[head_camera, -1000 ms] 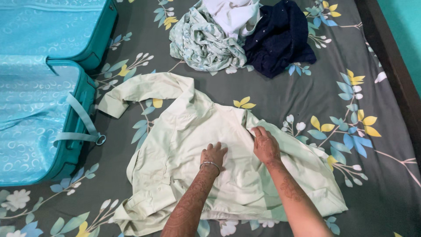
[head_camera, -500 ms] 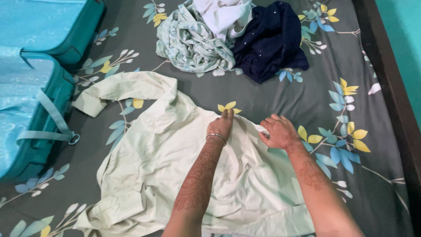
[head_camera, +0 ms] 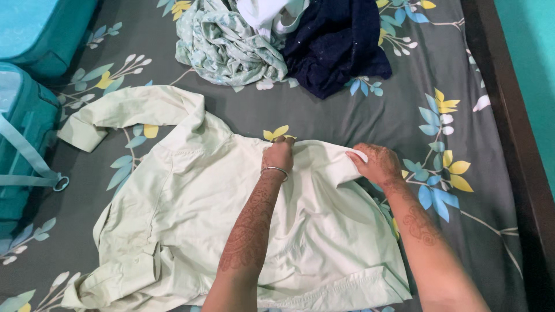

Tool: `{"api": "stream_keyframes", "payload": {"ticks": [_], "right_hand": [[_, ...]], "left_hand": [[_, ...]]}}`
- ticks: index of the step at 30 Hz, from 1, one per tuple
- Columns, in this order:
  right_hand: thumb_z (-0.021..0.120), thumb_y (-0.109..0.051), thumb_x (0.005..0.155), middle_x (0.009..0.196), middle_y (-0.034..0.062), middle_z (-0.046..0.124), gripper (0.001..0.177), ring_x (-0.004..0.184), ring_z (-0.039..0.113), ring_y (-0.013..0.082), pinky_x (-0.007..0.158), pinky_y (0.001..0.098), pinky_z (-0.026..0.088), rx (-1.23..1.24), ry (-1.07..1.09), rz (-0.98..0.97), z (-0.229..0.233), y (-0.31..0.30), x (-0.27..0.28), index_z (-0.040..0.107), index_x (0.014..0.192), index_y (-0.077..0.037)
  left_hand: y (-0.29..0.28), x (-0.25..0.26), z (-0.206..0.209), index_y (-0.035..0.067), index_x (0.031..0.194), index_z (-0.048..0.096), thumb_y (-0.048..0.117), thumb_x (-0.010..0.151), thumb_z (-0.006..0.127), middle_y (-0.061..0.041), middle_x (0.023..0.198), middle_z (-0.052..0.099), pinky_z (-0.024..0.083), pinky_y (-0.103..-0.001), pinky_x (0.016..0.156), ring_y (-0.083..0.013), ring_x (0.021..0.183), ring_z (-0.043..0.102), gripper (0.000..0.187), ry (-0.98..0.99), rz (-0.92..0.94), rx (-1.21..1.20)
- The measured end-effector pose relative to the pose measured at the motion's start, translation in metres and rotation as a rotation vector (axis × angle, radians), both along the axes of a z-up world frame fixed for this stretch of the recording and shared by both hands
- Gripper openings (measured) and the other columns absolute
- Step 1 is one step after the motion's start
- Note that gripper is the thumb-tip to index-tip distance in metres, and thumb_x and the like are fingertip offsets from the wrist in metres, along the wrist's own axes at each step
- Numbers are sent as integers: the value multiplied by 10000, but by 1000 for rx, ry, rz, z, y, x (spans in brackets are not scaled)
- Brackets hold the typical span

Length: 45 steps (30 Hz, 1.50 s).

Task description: The person buttons a shirt on a bed and folds the sides and sleeves inward to a rectangular shape.

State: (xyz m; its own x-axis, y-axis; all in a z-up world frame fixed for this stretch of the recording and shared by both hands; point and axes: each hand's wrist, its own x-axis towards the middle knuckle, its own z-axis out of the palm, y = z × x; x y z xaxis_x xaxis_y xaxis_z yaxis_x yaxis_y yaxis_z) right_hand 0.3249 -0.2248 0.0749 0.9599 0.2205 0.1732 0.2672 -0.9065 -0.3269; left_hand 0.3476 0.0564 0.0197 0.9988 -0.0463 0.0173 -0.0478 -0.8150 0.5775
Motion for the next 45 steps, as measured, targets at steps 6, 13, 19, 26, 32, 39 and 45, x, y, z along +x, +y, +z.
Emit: {"api": "stream_keyframes", "payload": {"ticks": [6,13,19,26,32,39,45], "right_hand": [[886,-489,709,894,106,783,502,818,732,245,774,373,565,-50,520,79,0,-40,25,782,969,-74],[772,-492,934,888,140,746,491,727,686,209,710,370,511,684,234,-189,-44,-98,33,689,1053,-23],[758,-467,966,852,176,728,450,765,701,302,710,409,537,289,17,-360,-57,-100,21,706,1031,-25],[642,-459,1005,916,212,721,422,833,695,422,756,500,539,259,108,-456,-85,-95,-3,705,1144,-66],[561,-419,1090,1038,183,735,331,953,687,422,790,544,531,-57,19,-366,-88,-88,-3,661,1160,-112],[655,-309,976,1273,146,605,365,1161,572,345,931,501,437,-237,-156,-546,-80,-34,-17,573,1275,-118],[627,-390,945,1474,170,480,548,1409,428,338,1202,492,238,82,136,-89,-77,60,-112,530,1361,-47]], "left_hand": [[-8,6,-18,104,1150,662,89,951,562,-147,1248,634,554,-500,842,-397,1025,678,223,-48,170,-116],[-23,11,-18,85,1124,620,18,911,603,-118,1161,649,534,-482,803,-394,963,666,224,-113,160,-329],[-39,27,-50,92,888,728,-13,843,653,-57,1122,667,561,-417,812,-308,965,689,137,-183,83,-303],[-39,24,-60,104,1098,735,1,883,647,-72,1274,610,540,-432,878,-334,1067,651,254,-140,10,-201],[-40,17,-44,67,1280,607,70,885,639,-124,1438,487,456,-433,1093,-338,1304,521,397,-101,-79,-84],[-45,-12,-40,171,1558,350,450,1007,465,-107,1645,218,234,-497,1173,-319,1422,320,628,-40,-154,280],[-48,-11,-33,214,1565,370,457,1004,436,-73,1669,238,215,-513,1171,-292,1455,305,615,-53,-134,334]]}}
